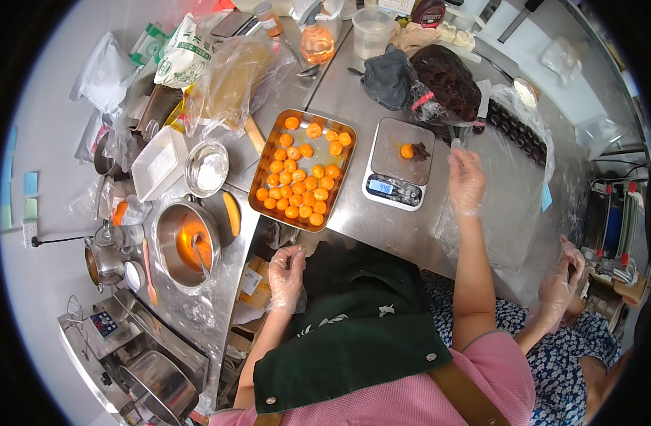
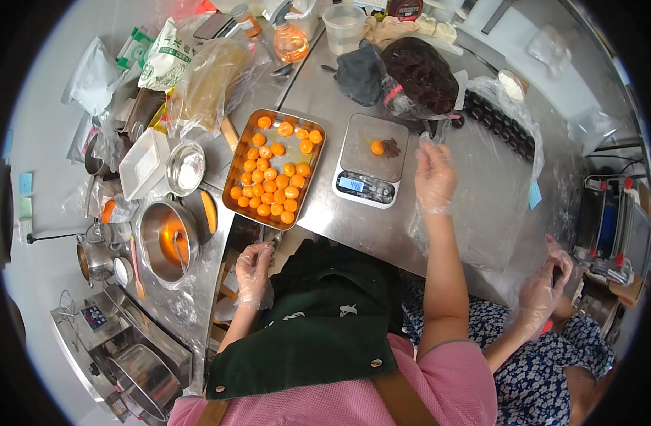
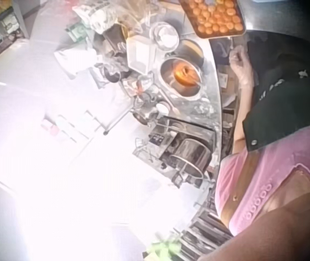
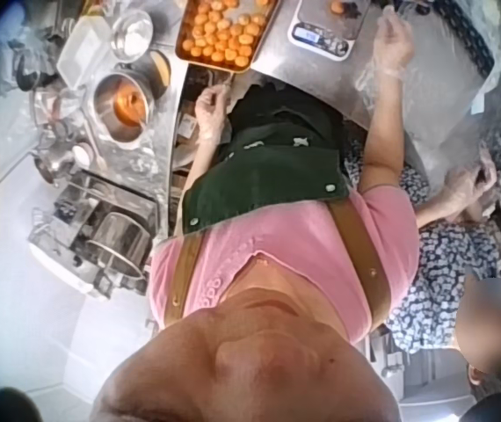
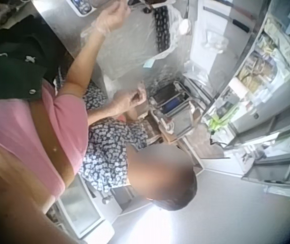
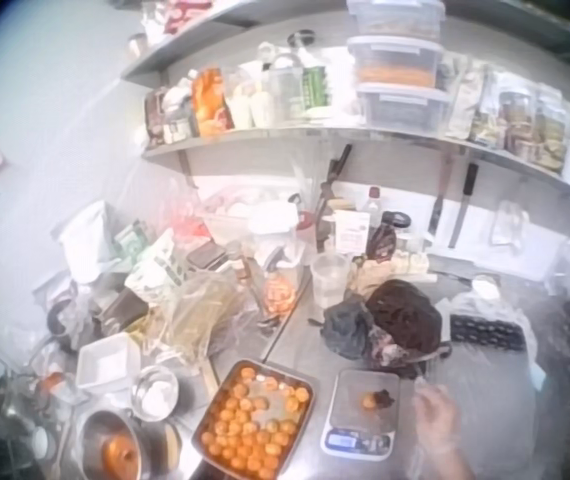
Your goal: The person repeatedly picks small orange balls and dark paste portions, weighs them on a digital scale, then wraps each orange ball with the dark paste by hand. The finished wrapped balls are placed on a tray. A second person works alongside on the same task.
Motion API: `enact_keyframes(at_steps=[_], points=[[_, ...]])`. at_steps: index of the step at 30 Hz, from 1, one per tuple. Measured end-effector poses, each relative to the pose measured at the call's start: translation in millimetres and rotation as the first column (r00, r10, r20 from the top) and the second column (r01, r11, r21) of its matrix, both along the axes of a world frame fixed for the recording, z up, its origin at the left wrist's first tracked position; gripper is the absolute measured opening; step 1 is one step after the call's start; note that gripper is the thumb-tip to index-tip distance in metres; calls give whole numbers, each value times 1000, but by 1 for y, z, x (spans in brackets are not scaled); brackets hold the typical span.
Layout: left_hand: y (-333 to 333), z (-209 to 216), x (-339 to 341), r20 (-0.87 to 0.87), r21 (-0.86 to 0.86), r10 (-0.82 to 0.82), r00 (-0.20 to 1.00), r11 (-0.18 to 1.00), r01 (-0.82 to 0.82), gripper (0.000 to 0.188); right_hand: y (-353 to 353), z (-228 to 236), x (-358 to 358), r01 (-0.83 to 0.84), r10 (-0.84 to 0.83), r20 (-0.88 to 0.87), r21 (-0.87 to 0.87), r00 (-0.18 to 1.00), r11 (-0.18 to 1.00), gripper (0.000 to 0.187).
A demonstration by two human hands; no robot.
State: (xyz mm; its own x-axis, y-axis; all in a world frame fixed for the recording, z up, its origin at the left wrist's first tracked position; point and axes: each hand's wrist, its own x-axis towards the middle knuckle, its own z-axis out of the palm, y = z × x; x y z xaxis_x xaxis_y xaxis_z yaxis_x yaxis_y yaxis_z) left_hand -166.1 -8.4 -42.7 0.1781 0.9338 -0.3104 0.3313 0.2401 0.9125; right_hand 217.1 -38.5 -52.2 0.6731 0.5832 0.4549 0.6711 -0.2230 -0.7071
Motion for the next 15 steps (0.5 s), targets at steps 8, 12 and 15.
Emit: enact_keyframes(at_steps=[8,12,15], points=[[-1,2,0,-13,-7,0,1000,1000,0,13,9,16,43,53,-74,233,97,970,994,16],[-2,0,2,-1,0,14,1000,1000,-14,13,38,47,98,123,-3,437,-247,900,961,12],[-4,4,2,25,-25,25,999,999,-25,13,61,57,124,72,75,312,-433,947,898,11]])
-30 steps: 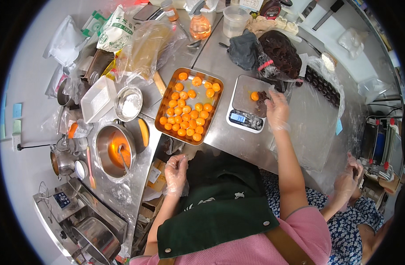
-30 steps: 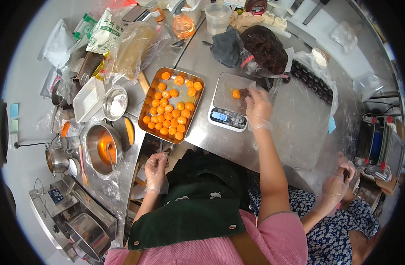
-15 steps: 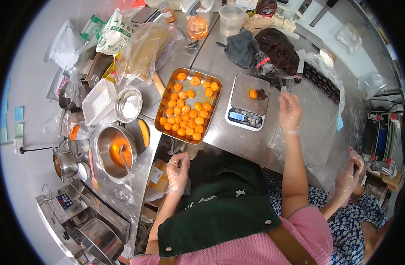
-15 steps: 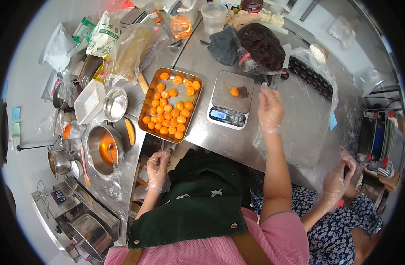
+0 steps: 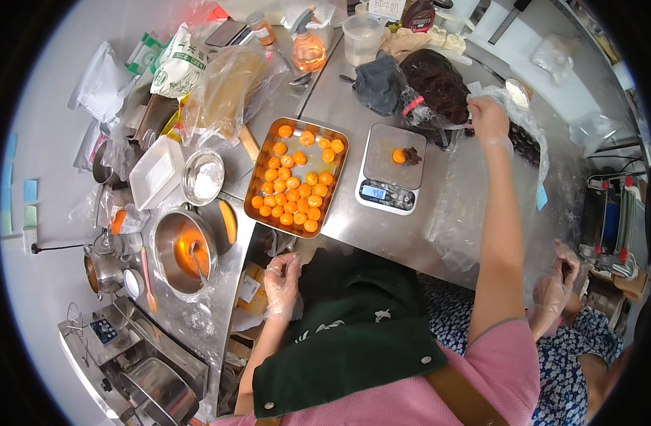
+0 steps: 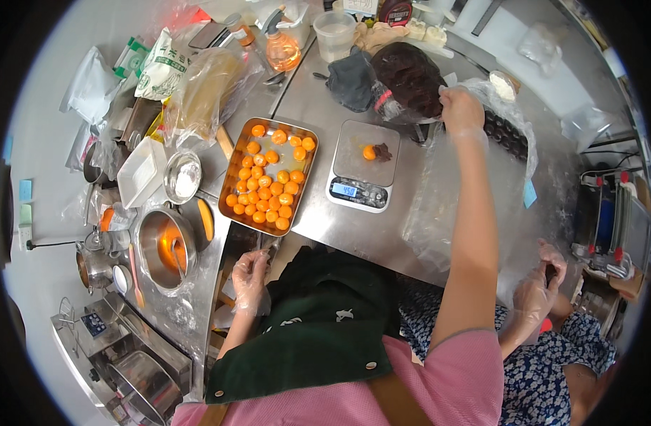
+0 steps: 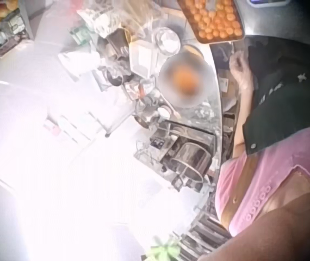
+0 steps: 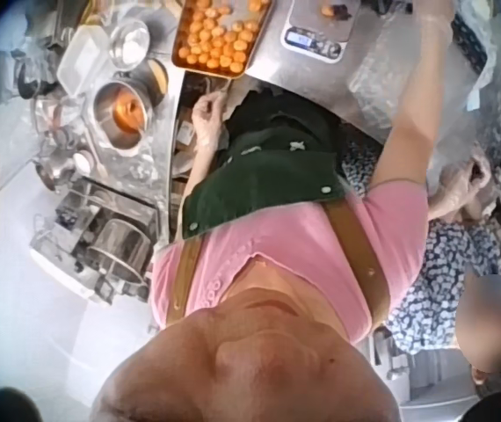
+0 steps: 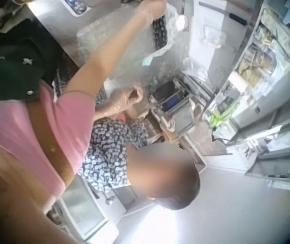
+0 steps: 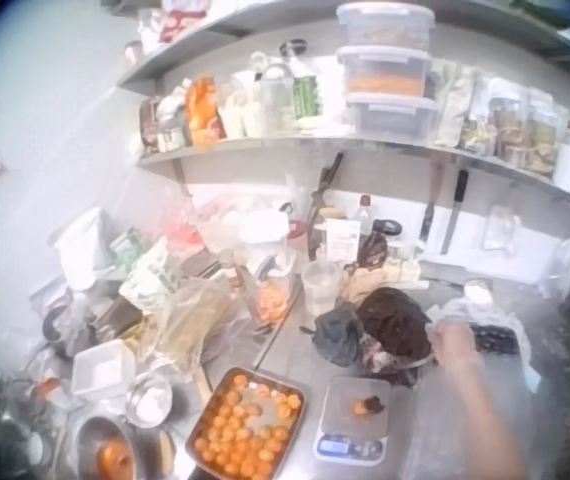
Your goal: The person repeatedly picks small orange balls and dark paste portions, weighs them on a digital scale, then wraps each orange ball with the dark paste by hand. The finished wrapped balls are placed on a tray. A second person works alongside on the same task.
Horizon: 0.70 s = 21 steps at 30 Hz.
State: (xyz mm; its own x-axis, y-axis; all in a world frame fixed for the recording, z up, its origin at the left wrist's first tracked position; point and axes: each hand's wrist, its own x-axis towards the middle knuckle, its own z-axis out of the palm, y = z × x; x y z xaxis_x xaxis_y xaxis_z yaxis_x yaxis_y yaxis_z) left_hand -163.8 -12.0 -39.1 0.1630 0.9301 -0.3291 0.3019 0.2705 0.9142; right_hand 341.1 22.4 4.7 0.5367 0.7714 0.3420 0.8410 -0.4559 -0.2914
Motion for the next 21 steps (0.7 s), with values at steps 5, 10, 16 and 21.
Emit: enact_keyframes(at_steps=[5,10,16,21], points=[[-1,1,0,-11,18,8,1000,1000,-8,13,22,20,1,10,-82,-310,-226,947,974,14],[-3,-4,-5,-8,13,24,1000,1000,-24,13,37,14,2,-26,-27,-117,-428,993,903,15],[-2,0,-3,2,-5,49,999,999,-49,13,35,27,-19,-32,47,80,-173,996,984,9],[-3,-2,3,-41,-25,42,998,999,-43,13,-15,15,-81,-132,152,-43,306,987,943,6]])
